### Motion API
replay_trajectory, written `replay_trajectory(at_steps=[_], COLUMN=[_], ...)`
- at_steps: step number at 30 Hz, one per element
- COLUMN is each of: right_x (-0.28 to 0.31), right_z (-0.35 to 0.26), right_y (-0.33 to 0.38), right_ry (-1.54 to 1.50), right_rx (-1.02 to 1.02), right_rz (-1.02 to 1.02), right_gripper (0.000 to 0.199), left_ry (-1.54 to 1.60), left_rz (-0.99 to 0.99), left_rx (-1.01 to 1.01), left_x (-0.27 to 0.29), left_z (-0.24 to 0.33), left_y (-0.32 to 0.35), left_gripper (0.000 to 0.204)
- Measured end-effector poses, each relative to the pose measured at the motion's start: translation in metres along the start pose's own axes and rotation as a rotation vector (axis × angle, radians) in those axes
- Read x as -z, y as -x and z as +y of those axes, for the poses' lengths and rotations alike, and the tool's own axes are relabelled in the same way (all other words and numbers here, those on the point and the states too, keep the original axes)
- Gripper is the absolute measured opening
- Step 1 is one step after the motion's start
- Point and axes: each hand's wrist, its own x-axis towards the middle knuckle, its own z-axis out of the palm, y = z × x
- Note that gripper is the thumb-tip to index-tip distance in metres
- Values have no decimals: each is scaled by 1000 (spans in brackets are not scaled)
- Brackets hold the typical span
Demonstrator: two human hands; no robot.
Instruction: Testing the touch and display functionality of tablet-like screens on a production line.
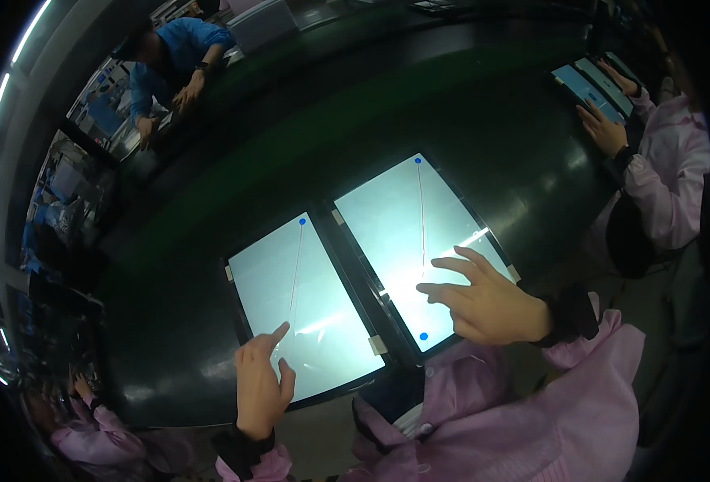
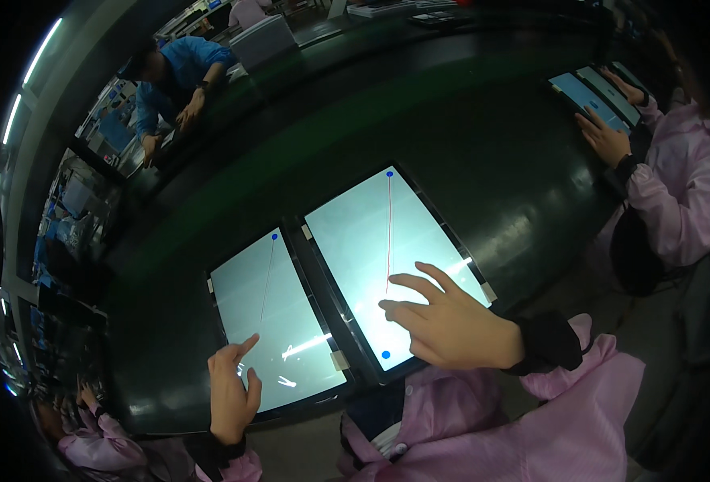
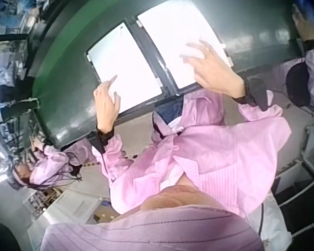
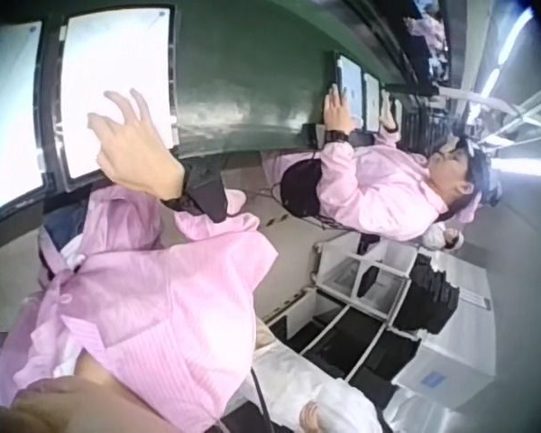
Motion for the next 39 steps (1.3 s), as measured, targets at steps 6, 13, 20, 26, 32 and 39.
replay_trajectory(at_steps=[6,13,20,26,32,39], right_x=[-4,-4,-6,-3,29,6], right_z=[-20,-29,-31,-35,6,113], right_y=[12,19,20,18,12,-49], right_ry=[-33,-73,8,57,-181,-909], right_rx=[27,42,44,48,-231,-568], right_rz=[-93,-165,-125,-116,138,388], right_gripper=[32,35,31,29,42,73], left_ry=[-30,-52,-59,-296,114,1096], left_rz=[48,77,41,-13,381,534], left_rx=[124,224,209,133,255,453], left_x=[-2,3,4,0,13,-24], left_z=[10,21,24,25,-4,-94], left_y=[48,79,89,91,66,-44], left_gripper=[53,53,47,50,51,62])
